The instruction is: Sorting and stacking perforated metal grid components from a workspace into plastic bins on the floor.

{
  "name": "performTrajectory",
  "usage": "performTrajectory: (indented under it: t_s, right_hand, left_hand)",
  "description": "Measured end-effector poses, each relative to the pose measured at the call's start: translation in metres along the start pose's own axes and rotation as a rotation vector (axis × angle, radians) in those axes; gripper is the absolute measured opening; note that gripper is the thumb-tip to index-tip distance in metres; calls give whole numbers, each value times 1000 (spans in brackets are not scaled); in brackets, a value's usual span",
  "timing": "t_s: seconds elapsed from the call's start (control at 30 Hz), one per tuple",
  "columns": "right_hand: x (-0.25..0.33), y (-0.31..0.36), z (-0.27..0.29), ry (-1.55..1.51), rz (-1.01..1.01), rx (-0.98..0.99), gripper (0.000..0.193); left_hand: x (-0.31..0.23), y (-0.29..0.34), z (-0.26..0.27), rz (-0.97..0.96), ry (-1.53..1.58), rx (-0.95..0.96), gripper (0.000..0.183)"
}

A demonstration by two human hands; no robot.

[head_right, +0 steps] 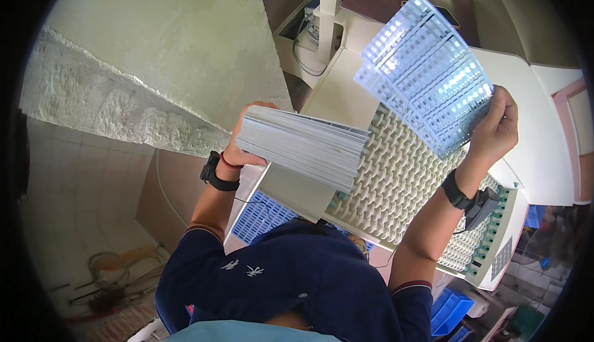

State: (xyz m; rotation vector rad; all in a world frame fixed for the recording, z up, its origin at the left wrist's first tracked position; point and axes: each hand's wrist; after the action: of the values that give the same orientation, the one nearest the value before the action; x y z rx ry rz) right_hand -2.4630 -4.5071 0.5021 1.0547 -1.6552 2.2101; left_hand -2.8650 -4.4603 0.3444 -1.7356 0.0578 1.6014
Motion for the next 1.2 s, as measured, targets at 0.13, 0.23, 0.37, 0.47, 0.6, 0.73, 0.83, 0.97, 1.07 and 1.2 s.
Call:
performTrajectory:
  t_s: [0.13, 0.23, 0.37, 0.47, 0.6, 0.73, 0.83, 0.97, 1.07, 1.2]
  right_hand:
    - [-6, 17, -35, -27, 84, -82, 16]
    - [5, 56, -69, -83, 323, 12, 16]
    - [10, 116, -85, -299, 312, 333, 9]
    - [-8, 151, -73, -543, 60, 539, 16]
    - [0, 155, -66, -960, -396, 743, 59]
    - [0, 169, -62, -976, -513, 833, 79]
    - [0, 178, -62, -977, -485, 798, 102]
    - [18, 179, -62, -1012, -604, 893, 113]
    - [11, 178, -61, -984, -568, 870, 113]
    - [-3, 180, -41, -914, -642, 891, 122]
  left_hand:
    - [-5, 1, 1, 12, -50, -4, 96]
    - [-4, -2, 0, -41, -108, -36, 97]
    - [5, -3, 4, -131, -186, 3, 98]
    - [3, -5, 1, -95, -152, -29, 103]
    - [1, 3, -10, -15, 59, -109, 109]
    - [-4, 0, -7, 81, 118, -91, 118]
    - [-3, -5, -3, 86, 34, -25, 119]
    - [-5, -6, -8, 92, 81, -73, 118]
    - [-2, -1, -9, 94, 25, -99, 115]
    - [7, 2, 6, -44, -198, -31, 112]
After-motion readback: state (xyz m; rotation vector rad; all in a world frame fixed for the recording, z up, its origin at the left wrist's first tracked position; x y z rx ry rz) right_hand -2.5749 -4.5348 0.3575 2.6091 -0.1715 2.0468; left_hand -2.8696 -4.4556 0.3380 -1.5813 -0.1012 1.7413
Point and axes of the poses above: each hand's wrist, its own y-axis away from the middle knuckle, its own z-axis out of the back of the hand, x = y × z, and after that the axes turned 6 degrees about -y, right-handed
